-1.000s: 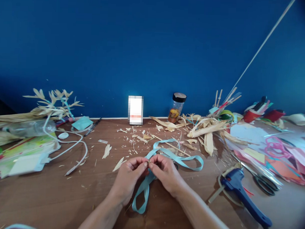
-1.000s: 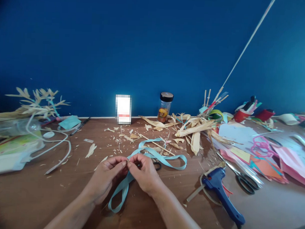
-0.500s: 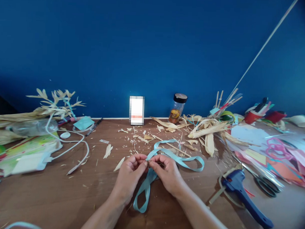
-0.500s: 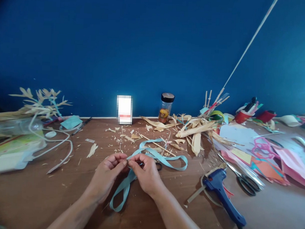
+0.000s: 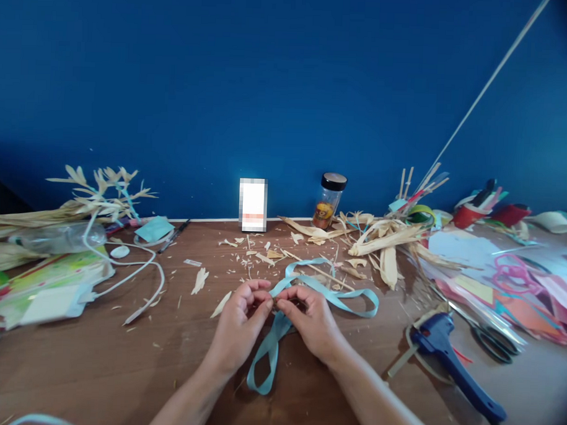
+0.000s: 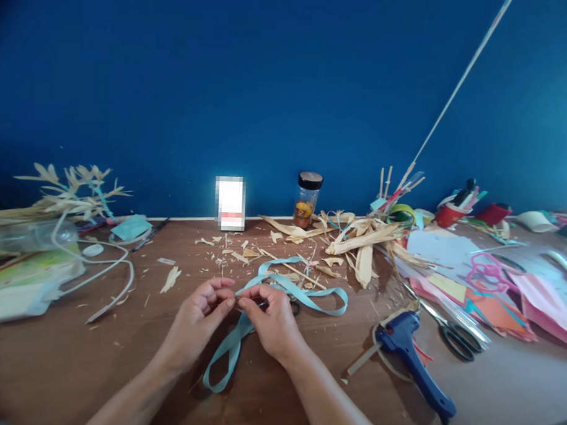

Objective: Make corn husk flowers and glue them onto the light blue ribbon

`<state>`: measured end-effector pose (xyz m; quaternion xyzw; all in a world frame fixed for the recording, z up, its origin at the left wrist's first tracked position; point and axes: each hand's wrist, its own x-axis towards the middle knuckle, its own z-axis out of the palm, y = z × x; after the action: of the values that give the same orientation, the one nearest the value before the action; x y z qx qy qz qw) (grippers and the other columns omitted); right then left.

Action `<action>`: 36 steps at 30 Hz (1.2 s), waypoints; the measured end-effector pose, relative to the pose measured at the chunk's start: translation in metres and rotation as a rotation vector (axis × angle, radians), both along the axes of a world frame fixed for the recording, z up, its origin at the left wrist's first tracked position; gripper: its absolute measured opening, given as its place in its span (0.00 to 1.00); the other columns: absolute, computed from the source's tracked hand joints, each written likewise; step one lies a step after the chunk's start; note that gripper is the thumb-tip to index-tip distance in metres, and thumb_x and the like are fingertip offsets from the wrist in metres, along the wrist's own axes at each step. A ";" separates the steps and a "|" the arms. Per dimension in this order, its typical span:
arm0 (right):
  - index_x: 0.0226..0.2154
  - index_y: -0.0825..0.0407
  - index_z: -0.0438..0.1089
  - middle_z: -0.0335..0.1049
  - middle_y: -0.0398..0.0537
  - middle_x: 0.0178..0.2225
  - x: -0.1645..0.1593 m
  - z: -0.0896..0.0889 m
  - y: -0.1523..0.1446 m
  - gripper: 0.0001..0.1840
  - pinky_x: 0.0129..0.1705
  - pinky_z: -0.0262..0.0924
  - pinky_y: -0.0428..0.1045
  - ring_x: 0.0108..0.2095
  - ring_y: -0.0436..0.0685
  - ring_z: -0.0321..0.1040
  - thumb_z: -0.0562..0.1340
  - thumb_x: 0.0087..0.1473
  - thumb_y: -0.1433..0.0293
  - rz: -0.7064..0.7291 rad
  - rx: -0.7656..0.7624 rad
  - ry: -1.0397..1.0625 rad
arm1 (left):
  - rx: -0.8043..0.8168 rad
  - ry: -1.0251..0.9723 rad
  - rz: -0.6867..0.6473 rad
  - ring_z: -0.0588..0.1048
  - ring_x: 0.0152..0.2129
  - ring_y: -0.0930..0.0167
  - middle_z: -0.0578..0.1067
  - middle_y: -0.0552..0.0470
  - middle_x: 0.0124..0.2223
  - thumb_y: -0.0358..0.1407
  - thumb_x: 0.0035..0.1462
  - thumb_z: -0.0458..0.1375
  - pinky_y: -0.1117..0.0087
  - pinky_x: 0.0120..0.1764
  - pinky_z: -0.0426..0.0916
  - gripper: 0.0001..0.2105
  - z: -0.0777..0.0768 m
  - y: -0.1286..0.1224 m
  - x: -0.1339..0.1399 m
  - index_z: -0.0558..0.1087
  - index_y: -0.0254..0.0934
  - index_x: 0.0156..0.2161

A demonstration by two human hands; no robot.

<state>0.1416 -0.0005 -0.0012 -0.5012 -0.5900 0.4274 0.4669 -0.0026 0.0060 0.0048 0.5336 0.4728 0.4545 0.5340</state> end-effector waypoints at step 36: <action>0.28 0.55 0.68 0.60 0.40 0.21 0.002 0.000 0.002 0.10 0.25 0.49 0.43 0.22 0.46 0.53 0.60 0.49 0.64 0.098 -0.207 0.319 | 0.247 0.181 0.037 0.74 0.34 0.68 0.76 0.50 0.38 0.34 0.49 0.56 0.69 0.38 0.67 0.10 -0.011 -0.007 0.005 0.73 0.38 0.39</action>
<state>0.1436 0.0012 -0.0011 -0.4430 -0.4851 0.5820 0.4792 0.0025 -0.0009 -0.0058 0.6252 0.4693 0.4691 0.4109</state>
